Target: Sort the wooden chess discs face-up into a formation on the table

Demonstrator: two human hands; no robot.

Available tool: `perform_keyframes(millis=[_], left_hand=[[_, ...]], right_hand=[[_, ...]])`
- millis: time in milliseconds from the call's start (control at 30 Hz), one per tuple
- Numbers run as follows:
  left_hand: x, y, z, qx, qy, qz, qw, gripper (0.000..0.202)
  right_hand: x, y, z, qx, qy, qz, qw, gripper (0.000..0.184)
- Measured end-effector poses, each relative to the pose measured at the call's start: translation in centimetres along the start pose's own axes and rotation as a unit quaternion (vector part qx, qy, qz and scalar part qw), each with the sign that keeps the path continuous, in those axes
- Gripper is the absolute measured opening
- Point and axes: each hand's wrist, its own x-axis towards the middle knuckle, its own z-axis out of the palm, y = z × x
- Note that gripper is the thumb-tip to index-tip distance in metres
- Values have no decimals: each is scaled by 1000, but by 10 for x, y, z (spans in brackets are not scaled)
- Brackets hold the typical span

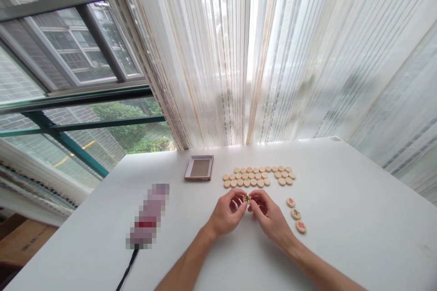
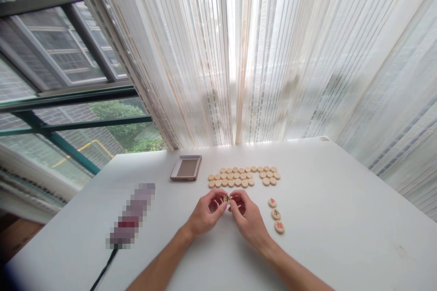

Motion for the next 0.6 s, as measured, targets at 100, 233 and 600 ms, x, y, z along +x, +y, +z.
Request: perform_keyframes(millis=[100, 233, 600], left_hand=[[0, 1, 0, -7, 0, -7, 1000, 23], [0, -2, 2, -16, 0, -18, 1000, 24], [-1, -9, 5, -26, 20, -32, 999, 26]], right_hand=[[0, -3, 0, 0, 0, 1, 1000, 23], [-1, -7, 1, -4, -5, 5, 1000, 25], [-2, -11, 1, -25, -32, -21, 999, 24]])
